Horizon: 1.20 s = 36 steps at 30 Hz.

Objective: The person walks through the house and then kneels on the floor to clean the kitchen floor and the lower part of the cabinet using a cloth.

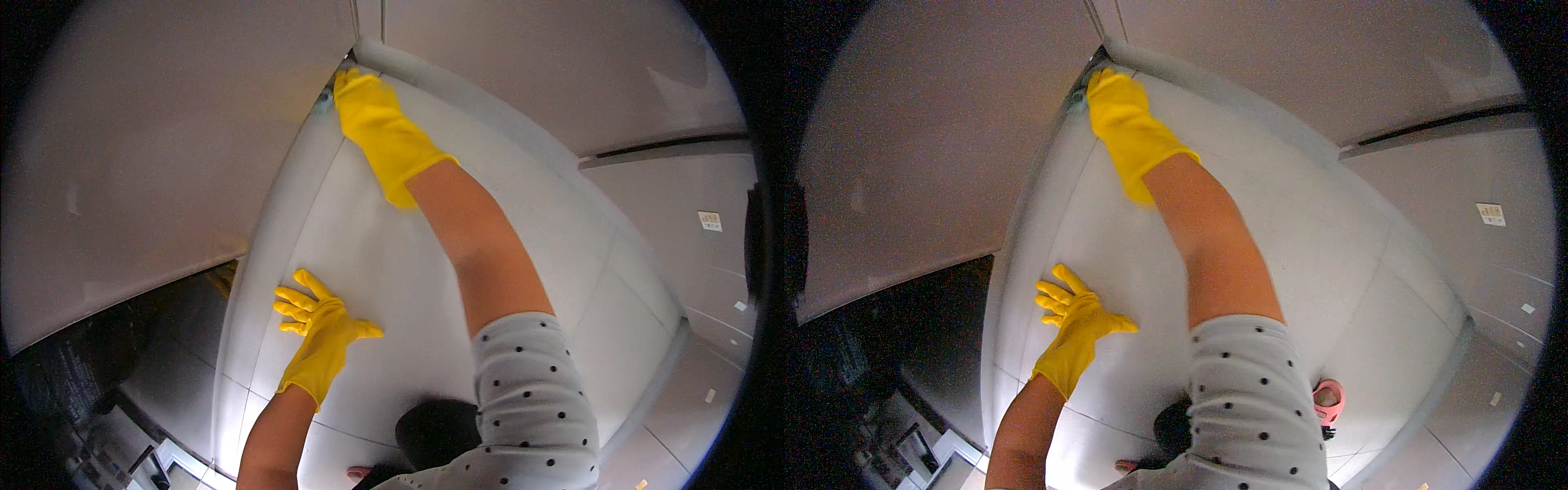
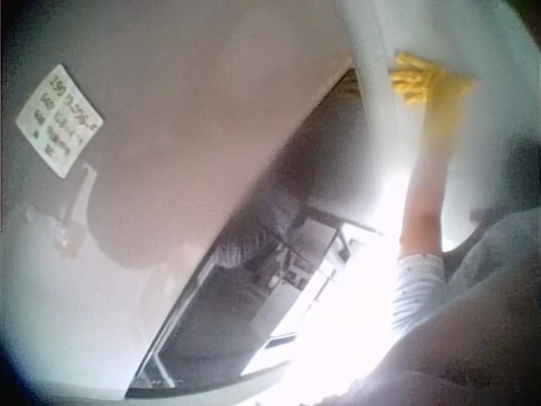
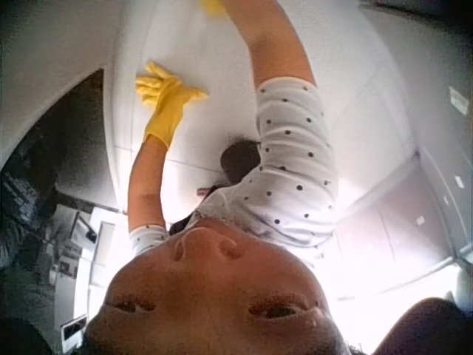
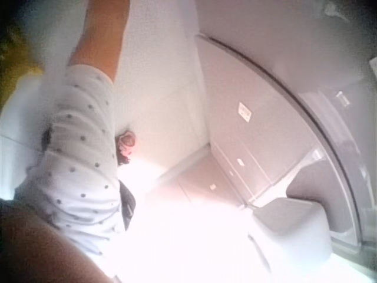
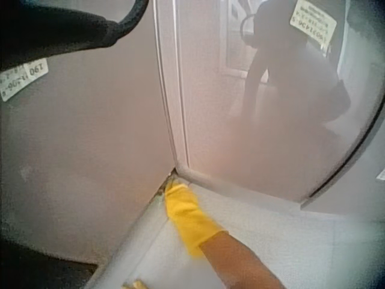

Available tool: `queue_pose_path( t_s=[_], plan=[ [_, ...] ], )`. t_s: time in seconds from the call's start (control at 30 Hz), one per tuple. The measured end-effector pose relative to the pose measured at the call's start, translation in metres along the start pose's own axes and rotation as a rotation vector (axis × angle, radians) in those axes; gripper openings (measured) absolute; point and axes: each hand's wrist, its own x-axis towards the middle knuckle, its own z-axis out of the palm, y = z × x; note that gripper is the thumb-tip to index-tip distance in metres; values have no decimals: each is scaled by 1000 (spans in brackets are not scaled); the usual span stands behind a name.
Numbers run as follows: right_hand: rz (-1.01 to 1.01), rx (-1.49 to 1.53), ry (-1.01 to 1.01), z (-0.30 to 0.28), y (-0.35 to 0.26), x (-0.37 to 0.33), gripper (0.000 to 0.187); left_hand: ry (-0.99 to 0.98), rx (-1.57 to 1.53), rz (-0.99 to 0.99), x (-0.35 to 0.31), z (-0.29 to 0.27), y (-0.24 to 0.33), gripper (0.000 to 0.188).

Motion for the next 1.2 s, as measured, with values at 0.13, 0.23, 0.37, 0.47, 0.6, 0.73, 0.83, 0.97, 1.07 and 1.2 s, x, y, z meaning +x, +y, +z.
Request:
queue_pose_path(
  t_s=[0.13, 0.23, 0.37, 0.47, 0.6, 0.73, 0.83, 0.97, 1.07, 1.2],
  plan=[
    [208, 129, -153, -7, 4, 40, 62, -5, -1, 47, -1, 3, 10, 179],
    [30, 26, -177, 6, 1, 13, 61, -22, 32, -4, -1, -1, 7, 179],
    [-82, 85, 10, 10, 5, -24, 50, 1, 19, -16, 1, 1, 2, 179],
    [50, 211, -16, 1, -3, -16, 45, -13, 25, 9, 2, 1, 3, 180],
    [101, 106, 20, 15, -10, 6, 40, -18, 29, -9, 2, 2, 4, 179],
    [117, 67, 86, 28, 16, 19, 38, -10, 28, 9, -1, 3, 6, 178],
    [-4, -45, 199, 37, 43, -27, 38, -22, 27, -10, 0, 2, 4, 177],
    [21, -37, 56, -10, 112, -98, 43, -29, 13, -51, -10, -14, -4, 175],
    [118, -69, 141, -34, 165, -161, 31, -20, 51, -20, -5, -2, 11, 176],
    [-33, -208, 62, -61, 135, -135, 37, 0, 47, -8, -1, 1, 11, 175]
  ],
)
